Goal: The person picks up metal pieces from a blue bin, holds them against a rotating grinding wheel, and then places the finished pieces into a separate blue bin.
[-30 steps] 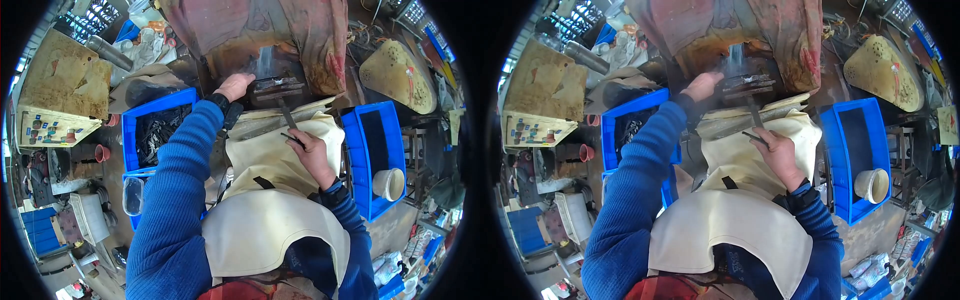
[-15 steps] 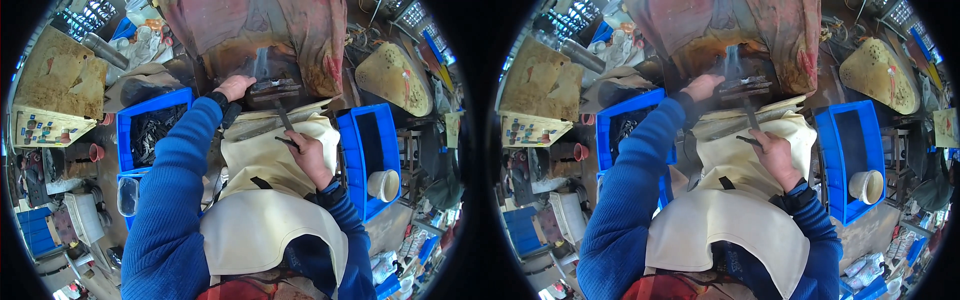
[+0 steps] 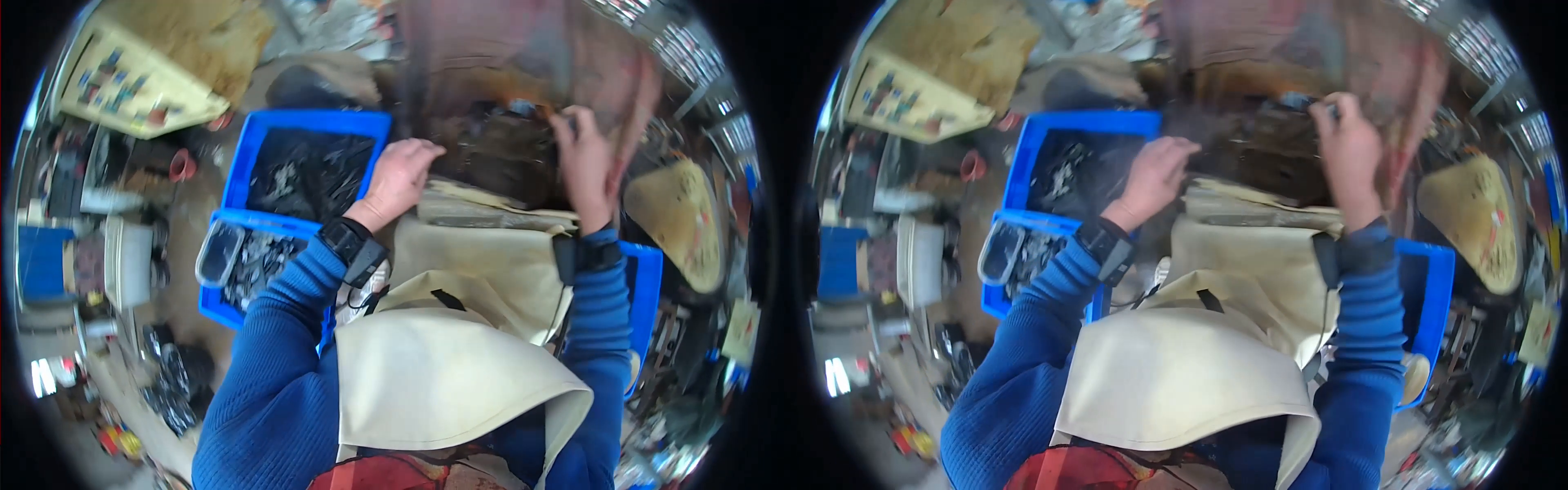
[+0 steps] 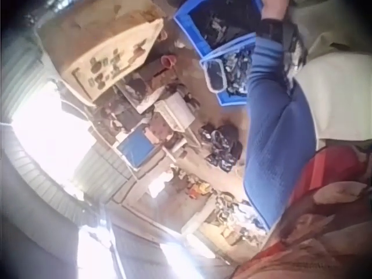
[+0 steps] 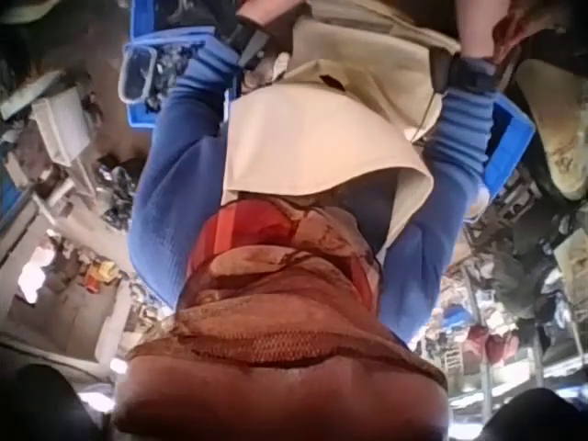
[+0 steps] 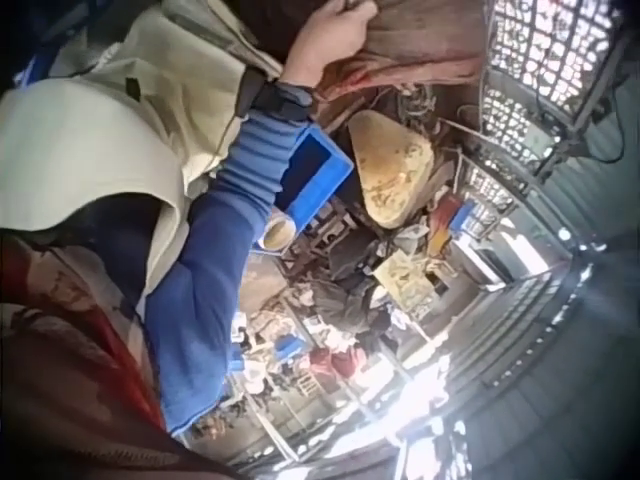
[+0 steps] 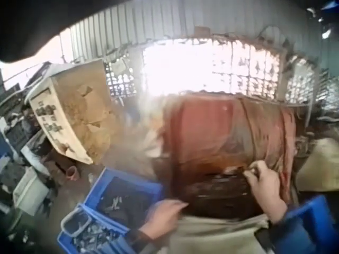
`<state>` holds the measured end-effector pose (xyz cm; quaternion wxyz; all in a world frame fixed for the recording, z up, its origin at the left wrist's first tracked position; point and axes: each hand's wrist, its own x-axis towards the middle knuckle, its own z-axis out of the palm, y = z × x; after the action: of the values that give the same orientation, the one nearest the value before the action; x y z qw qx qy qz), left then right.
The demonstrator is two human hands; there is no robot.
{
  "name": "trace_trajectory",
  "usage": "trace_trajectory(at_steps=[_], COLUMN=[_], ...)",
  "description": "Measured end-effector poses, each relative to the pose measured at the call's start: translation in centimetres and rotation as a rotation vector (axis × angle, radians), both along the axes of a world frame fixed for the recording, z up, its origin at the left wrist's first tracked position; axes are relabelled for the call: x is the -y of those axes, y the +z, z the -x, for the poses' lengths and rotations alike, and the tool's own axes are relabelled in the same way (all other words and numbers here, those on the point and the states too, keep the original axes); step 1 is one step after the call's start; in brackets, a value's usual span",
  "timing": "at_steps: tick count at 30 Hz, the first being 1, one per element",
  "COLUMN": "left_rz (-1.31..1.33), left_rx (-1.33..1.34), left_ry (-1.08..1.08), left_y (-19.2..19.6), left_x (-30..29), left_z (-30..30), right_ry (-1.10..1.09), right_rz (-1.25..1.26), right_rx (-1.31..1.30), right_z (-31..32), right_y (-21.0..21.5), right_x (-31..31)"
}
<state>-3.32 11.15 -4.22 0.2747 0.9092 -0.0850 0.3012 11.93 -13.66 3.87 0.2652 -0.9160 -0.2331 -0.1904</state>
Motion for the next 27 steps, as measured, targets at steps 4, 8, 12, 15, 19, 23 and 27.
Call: trace_trajectory(at_steps=[4, 8, 12, 15, 19, 23, 27], left_rz=[0.012, 0.047, 0.068, 0.078, 0.099, 0.114, 0.12], left_rx=[-0.047, -0.128, -0.198, -0.228, -0.251, -0.269, -0.242], left_ry=[0.011, 0.097, 0.166, 0.211, 0.242, 0.251, 0.321], left_y=[-1.1, -3.4, -5.3, -5.7, -6.4, -6.9, -7.0], left_x=[-1.7, -3.6, -4.3, -4.8, -4.9, -4.7, -5.2], left_z=[6.7, 12.1, 15.4, 17.2, 19.2, 19.9, 21.3], right_ry=[-0.06, -0.013, 0.016, 0.025, 0.041, 0.025, 0.053], right_rz=[0.062, 0.148, 0.232, 0.304, 0.363, 0.378, 0.272], right_rx=[0.003, -0.049, -0.008, -0.046, -0.075, -0.072, -0.005], right_z=[-7.8, -13.2, -18.1, -19.6, -21.6, -23.2, -21.7], right_y=[1.0, 1.0, -0.2, 0.4, -0.5, -0.4, -0.6], right_x=[-1.7, -4.0, -4.4, -5.0, -4.7, -4.3, -4.0])
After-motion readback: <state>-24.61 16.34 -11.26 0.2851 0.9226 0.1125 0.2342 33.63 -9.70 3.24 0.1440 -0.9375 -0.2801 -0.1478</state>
